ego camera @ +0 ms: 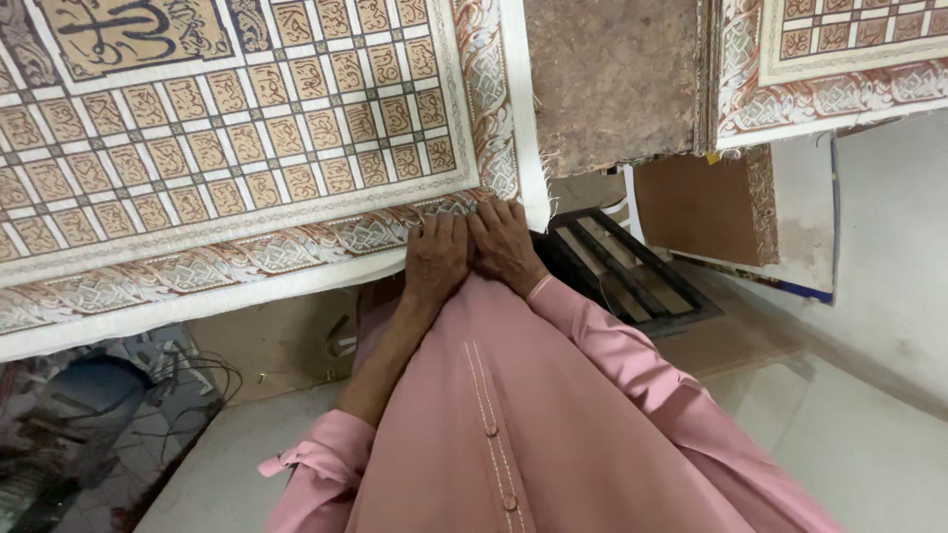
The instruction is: The person folds a patterned prayer rug on a workbench. They smooth the surface, fold the rug in half, then fold the edges inward to create a compact stack. The folded rug is placed on a pile of similar items.
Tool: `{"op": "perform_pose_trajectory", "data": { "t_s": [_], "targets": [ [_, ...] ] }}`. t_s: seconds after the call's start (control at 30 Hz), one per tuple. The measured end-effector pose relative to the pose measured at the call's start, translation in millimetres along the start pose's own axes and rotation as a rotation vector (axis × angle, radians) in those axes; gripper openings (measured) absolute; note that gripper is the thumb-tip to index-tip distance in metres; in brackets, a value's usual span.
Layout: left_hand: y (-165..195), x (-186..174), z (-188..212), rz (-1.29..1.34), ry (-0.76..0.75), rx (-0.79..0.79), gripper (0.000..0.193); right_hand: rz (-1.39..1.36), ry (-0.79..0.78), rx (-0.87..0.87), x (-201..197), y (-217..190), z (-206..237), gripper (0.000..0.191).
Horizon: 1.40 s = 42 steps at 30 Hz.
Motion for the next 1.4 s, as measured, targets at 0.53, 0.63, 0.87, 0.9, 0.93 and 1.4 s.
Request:
{"op": "perform_pose_trajectory", "data": {
  "t_s": [0.53,0.63,0.87,0.9,0.93,1.4],
  "targets": [
    [-7.0,10.9,-1.0,-0.107,-0.038,0.047,0.006,0.213,-0.098,-0.138,-2.7,10.8,-10.1,0.03],
    [-6.4,11.3,-1.3,-0.105,-0.027,0.045,0.007,0.217,-0.104,-0.141,-3.6,11.2,-10.5,0.029],
    [-5.9,13.1,1.9,-0.104,0.012,0.041,0.006,0.129,-0.078,-0.15,-3.6,13.8,-6.8,0.031],
    [-5.7,12.9,4.3,-0.105,0.024,0.042,0.006,0.099,-0.051,-0.156,-4.0,15.3,-4.5,0.033],
    [-5.7,12.7,7.3,-0.07,0.026,0.054,0.006,0.082,-0.046,-0.171,-4.6,17.4,-1.5,0.033],
    [-4.4,-11.9,30.0,0.205,0.122,0.143,0.037,-0.279,0.249,0.295,-15.4,17.9,34.5,0.058]
  ]
}}
Point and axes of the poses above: each hand's wrist, its own z-axis away from the middle knuckle, its own x-axis out of the palm, y = z × x, the point moved 1 cm from there along -z, towards the middle knuckle, and after that the axes turned 13 degrees about x, right-handed, at the moved point
